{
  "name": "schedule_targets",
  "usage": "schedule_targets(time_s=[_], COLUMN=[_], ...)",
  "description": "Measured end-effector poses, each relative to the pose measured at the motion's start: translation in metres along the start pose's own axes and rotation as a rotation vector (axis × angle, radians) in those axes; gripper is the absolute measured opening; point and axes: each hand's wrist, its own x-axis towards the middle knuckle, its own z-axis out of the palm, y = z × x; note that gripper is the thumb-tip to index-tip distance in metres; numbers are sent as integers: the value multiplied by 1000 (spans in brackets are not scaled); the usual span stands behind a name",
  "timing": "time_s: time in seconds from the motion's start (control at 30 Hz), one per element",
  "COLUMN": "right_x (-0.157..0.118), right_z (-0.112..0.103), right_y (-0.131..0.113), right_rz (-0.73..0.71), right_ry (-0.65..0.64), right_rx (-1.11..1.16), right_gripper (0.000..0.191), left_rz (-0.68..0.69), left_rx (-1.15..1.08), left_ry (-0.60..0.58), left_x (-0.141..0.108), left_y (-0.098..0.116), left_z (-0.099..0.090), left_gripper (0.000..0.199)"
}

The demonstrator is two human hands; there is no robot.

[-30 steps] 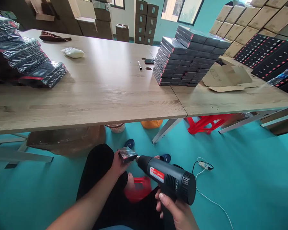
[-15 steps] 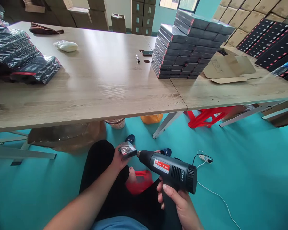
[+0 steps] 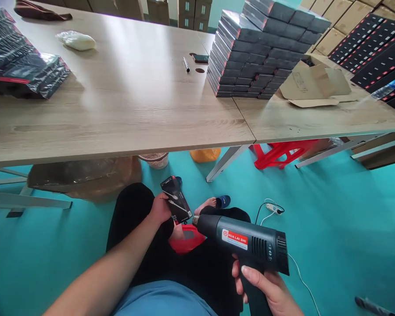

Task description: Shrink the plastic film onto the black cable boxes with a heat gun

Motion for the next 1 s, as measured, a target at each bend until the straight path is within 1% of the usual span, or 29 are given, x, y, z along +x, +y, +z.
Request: schedule_targets(time_s=[0.1,0.2,0.3,0.43,0.53,0.63,0.7,0.83,0.93,1.0], right_x=[-2,1,4,10,21,37,48,64,65,58], right_z=[2,5,12,27,40,49,55,69,73,69], right_y=[4,9,12,8,-5,-24,-40,-72,-86,-89], right_rz=[-36,-33,-54,-128,-154,-194,-223,-285,-307,-261], right_ry=[-14,-28,-94,-77,-127,-184,-213,-225,-273,-304], right_rx=[-54,-104,-169,-187,-185,-241,-267,-319,-394,-478], right_gripper=[53,50,46,45,48,48,45,35,29,29], left_rz=[7,26,51,57,49,53,50,26,24,41], left_rx=[65,110,134,178,222,269,285,257,237,242], left_ry=[15,14,14,2,2,-29,-45,-48,-42,-19], left_x=[3,3,2,0,0,1,1,0,0,0], left_y=[-4,-8,-9,-10,-12,-14,-15,-16,-15,-15], left_z=[0,-1,-1,2,1,0,-2,-7,-9,-8], left_gripper=[18,13,12,13,11,15,17,13,12,10])
